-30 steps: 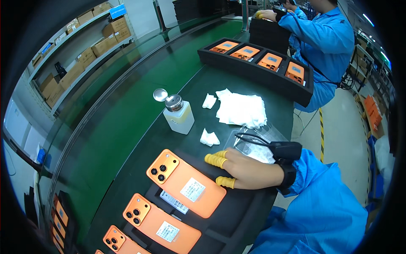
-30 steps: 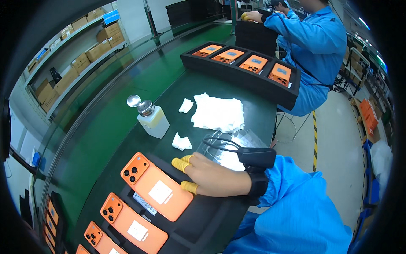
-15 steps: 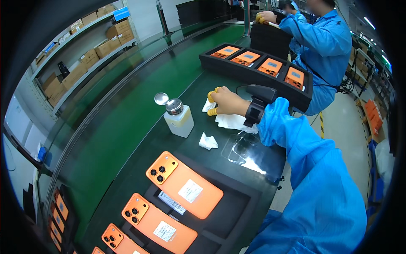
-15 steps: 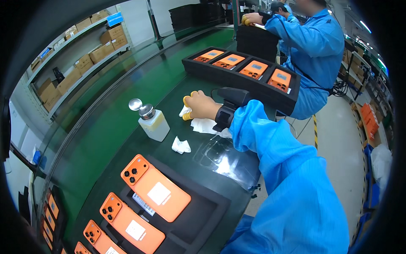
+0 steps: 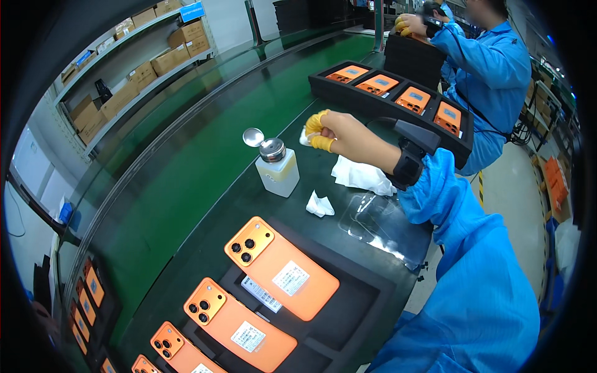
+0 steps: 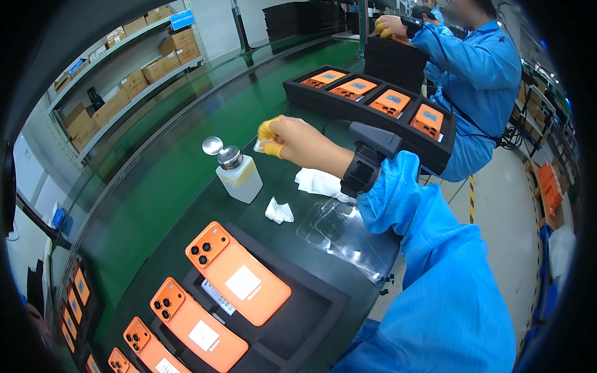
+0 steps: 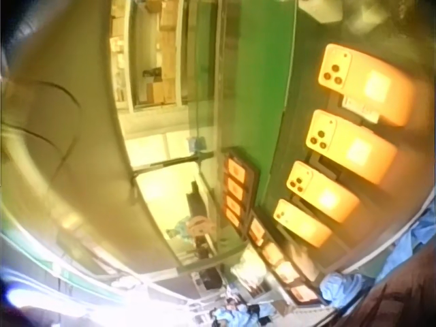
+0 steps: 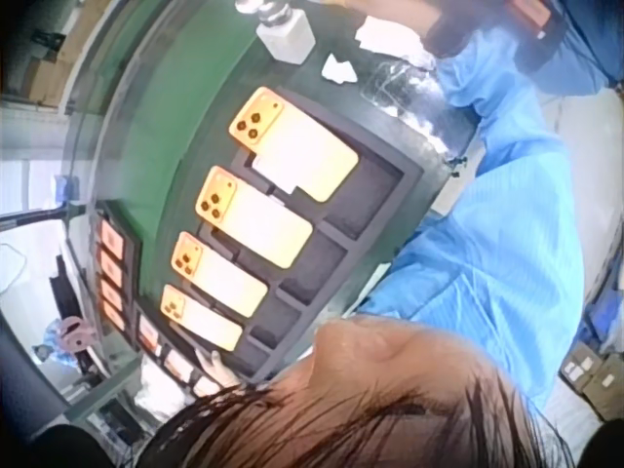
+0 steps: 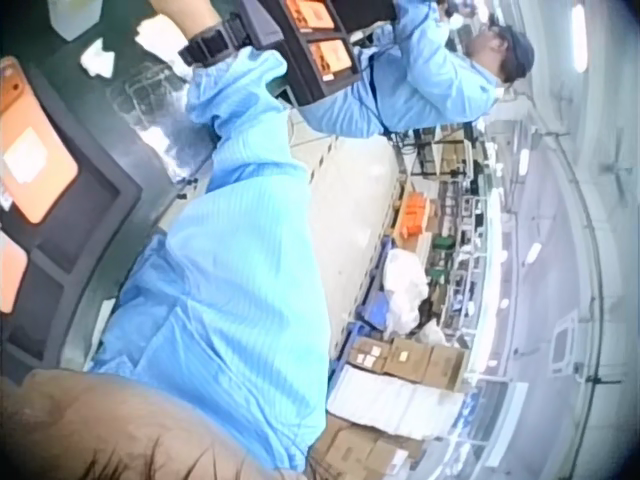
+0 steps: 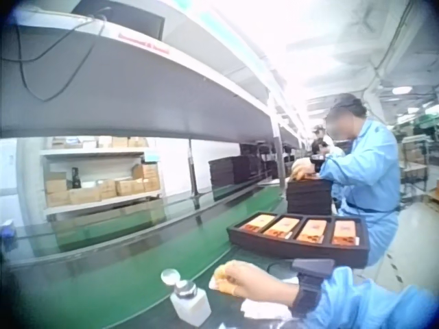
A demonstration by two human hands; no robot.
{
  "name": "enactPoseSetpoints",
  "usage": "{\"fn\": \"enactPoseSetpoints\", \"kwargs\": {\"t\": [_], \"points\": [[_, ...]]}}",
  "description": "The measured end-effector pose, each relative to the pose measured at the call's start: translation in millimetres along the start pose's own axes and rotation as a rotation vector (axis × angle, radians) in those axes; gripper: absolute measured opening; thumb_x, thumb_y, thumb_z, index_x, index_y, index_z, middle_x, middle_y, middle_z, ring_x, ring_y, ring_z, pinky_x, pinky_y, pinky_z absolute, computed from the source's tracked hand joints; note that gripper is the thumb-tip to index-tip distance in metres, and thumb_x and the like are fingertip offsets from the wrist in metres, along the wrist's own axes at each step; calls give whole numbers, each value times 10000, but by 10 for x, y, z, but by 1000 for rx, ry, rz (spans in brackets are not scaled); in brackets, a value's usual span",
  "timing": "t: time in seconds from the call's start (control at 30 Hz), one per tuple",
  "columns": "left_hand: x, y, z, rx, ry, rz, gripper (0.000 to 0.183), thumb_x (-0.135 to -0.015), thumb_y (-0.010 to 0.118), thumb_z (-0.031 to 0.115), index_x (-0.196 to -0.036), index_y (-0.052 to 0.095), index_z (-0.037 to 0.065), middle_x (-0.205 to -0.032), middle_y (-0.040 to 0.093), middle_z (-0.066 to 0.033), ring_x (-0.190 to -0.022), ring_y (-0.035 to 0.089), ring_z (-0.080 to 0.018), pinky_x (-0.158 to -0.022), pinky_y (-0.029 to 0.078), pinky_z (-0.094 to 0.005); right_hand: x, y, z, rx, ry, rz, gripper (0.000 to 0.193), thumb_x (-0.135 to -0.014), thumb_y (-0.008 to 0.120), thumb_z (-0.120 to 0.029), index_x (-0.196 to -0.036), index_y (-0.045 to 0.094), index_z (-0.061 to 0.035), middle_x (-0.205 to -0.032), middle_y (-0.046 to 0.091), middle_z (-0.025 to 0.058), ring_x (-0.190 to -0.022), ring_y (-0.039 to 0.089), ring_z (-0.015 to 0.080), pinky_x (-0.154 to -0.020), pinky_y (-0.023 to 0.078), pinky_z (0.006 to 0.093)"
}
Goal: Cleaning the back and camera modules of smartphones on an industrial assembly line using a wipe and liquid solvent.
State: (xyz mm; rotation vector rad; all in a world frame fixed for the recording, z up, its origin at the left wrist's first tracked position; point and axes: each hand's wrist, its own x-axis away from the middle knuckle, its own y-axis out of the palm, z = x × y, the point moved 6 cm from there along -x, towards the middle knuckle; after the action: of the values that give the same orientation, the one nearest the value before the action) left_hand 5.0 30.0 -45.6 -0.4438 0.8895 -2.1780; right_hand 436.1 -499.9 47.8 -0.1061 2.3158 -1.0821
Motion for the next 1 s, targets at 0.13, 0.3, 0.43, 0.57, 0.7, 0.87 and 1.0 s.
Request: {"fn": "enactPoseSetpoints", "kwargs": {"t": [0.13,0.3,0.43,0.57,0.7,0.87,1.0], "points": [[45,24,149,4,7,0,533,-833,509,133,-1321,314,44,-1308,357,-192,-1143,363,-294,-980,273,-353,-144,13,-352,143,-320,107,161,-745,629,-95,-883,596,-18,-858,551,113,-795,532,251,-675,450,324],[78,20,156,15,-17,-23,536,-827,495,125,-1322,308,40,-1334,326,-194,-1180,339,-303,-1003,241,-360,-286,270,-498,363,-462,44,267,-631,622,2,-895,620,-35,-843,542,133,-896,497,300,-799,420,359],[119,83,208,173,-60,23,536,-811,455,81,-1322,304,26,-1372,278,-188,-1251,275,-298,-1035,184,-362,-306,293,-560,392,-454,-15,207,-638,612,5,-844,627,-7,-809,562,159,-850,519,315,-782,425,365],[90,103,269,107,-30,39,519,-791,467,87,-1294,362,13,-1358,307,-196,-1244,300,-297,-1022,213,-354,-300,99,-652,330,-482,81,169,-695,630,-53,-860,615,-21,-828,547,136,-833,512,292,-741,423,353],[70,116,226,116,-50,18,527,-791,481,95,-1297,358,15,-1363,299,-194,-1249,293,-298,-1022,214,-358,-100,196,-941,189,-602,59,193,-705,646,-45,-895,612,-55,-885,519,101,-845,500,269,-732,420,319],[82,130,217,202,-65,4,505,-800,480,84,-1286,369,5,-1347,331,-177,-1232,315,-280,-1015,226,-351,72,761,-1171,-42,-847,-235,225,-703,637,-33,-920,626,-90,-887,500,87,-831,490,225,-673,435,285],[101,122,186,231,-47,14,504,-798,480,82,-1282,371,-6,-1341,342,-169,-1229,319,-273,-1020,214,-346,155,1015,-1289,-37,-953,-368,257,-695,614,-18,-944,626,-83,-906,497,89,-857,484,225,-659,460,274]]}}
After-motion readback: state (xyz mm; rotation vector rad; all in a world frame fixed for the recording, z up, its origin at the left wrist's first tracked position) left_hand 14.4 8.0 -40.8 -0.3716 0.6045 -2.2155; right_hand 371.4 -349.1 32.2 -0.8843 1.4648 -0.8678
